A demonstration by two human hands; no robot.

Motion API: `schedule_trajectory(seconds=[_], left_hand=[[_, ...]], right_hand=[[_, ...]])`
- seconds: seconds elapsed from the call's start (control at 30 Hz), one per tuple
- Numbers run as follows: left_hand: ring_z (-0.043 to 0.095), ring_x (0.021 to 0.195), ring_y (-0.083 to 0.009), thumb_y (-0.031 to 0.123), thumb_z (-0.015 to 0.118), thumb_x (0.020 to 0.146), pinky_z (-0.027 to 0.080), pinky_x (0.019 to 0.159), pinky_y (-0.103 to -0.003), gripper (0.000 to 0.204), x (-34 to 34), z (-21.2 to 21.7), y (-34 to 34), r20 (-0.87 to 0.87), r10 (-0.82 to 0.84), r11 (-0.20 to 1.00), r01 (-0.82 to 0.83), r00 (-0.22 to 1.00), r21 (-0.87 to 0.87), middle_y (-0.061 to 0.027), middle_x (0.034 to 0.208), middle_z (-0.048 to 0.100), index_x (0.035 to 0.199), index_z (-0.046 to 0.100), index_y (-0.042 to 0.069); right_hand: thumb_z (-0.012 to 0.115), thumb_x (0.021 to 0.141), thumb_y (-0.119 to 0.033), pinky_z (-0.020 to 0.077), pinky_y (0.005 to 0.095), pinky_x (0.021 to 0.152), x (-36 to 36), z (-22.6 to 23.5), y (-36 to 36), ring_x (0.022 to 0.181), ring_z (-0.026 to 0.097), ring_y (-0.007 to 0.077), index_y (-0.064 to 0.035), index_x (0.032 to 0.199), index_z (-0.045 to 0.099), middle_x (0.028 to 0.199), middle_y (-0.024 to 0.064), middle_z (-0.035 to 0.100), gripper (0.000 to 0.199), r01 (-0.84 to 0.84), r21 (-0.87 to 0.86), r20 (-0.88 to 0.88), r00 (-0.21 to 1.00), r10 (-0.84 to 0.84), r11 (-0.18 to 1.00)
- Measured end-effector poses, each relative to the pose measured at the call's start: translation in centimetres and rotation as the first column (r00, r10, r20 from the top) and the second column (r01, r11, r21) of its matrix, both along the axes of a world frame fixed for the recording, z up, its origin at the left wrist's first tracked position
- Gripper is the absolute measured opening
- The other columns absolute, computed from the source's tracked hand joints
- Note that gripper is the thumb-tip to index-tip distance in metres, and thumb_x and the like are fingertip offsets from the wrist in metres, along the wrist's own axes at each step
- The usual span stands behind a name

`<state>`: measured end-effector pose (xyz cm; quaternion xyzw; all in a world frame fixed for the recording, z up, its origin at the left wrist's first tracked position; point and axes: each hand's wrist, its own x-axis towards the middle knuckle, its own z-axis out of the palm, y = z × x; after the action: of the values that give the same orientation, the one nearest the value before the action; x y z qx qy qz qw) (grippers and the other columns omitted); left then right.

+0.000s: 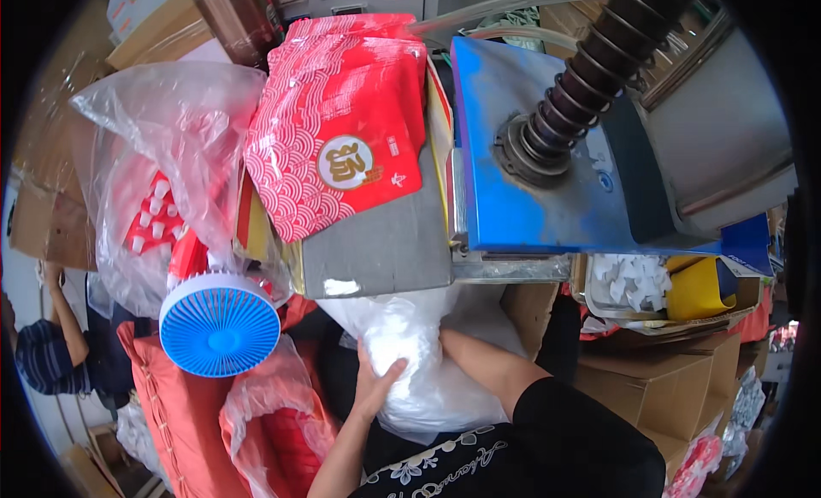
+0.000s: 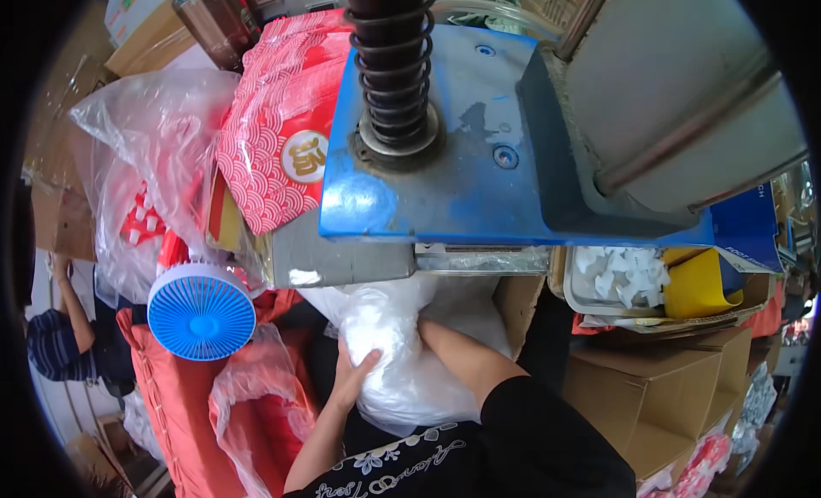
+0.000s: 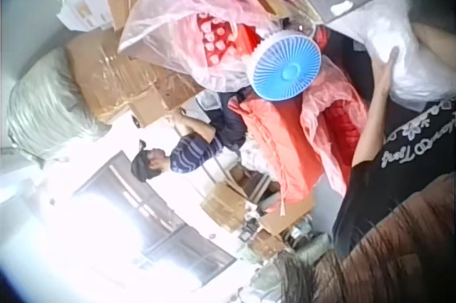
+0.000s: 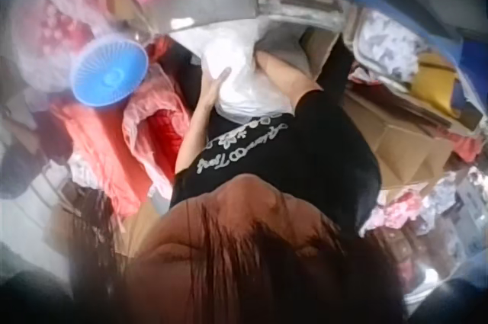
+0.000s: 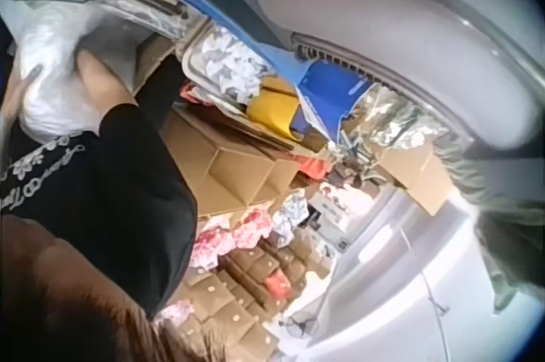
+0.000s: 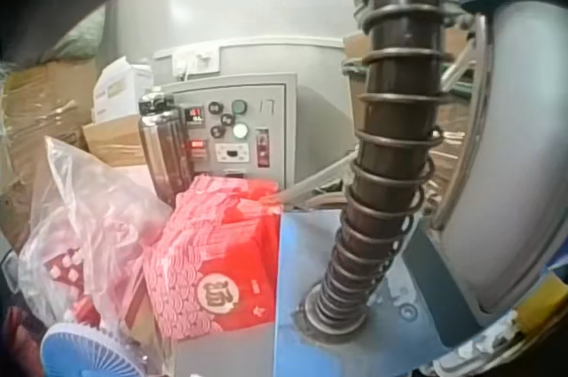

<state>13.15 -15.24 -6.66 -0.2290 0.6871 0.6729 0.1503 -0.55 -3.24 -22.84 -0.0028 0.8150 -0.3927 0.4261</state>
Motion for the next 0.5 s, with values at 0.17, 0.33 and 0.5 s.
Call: schedule_trajectory(seconds=[0.17, 0.33, 0.5], left_hand=[[0.035, 0.135, -0.0309, 0.040, 0.079, 0.075, 0.028, 0.112, -0.035, 0.116, -0.1, -0.1, 0.1, -0.008, 0.032, 0.999, -0.032, 0.999, -0.024, -0.0268, 0.146, 0.032, 0.147, 0.005, -0.010], [0.037, 0.133, -0.0297, 0.036, 0.080, 0.076, 0.030, 0.110, -0.034, 0.113, -0.1, 0.1, 0.1, -0.004, 0.068, 0.998, -0.068, 0.998, -0.010, -0.0254, 0.145, 0.034, 0.147, 0.007, -0.010], [0.040, 0.130, -0.0285, 0.031, 0.081, 0.075, 0.031, 0.109, -0.034, 0.112, -0.2, 0.8, 0.0, -0.035, 0.089, 0.996, -0.089, 0.995, 0.013, -0.0237, 0.142, 0.037, 0.147, 0.006, -0.010]], right_hand=[[0.046, 0.093, -0.032, 0.0468, 0.0420, 0.096, 0.9, -1.8, 2.2, 0.109, 0.061, 0.0299, -0.0064, 0.121, 0.061, 0.119, 0.0153, 0.064, 0.040, 0.381, -0.156, 0.250, 0.908, -0.337, 0.911], [0.045, 0.095, -0.033, 0.0467, 0.0423, 0.097, 0.1, -3.6, 8.5, 0.108, 0.061, 0.0290, -0.0066, 0.123, 0.059, 0.119, 0.0141, 0.064, 0.042, 0.661, -0.187, 0.469, 0.710, -0.525, 0.727], [0.053, 0.092, -0.040, 0.0468, 0.0515, 0.094, -4.6, -7.2, 10.1, 0.113, 0.058, 0.0256, -0.0105, 0.129, 0.054, 0.125, 0.0137, 0.060, 0.047, 0.900, -0.004, 0.433, 0.393, -0.811, 0.435]])
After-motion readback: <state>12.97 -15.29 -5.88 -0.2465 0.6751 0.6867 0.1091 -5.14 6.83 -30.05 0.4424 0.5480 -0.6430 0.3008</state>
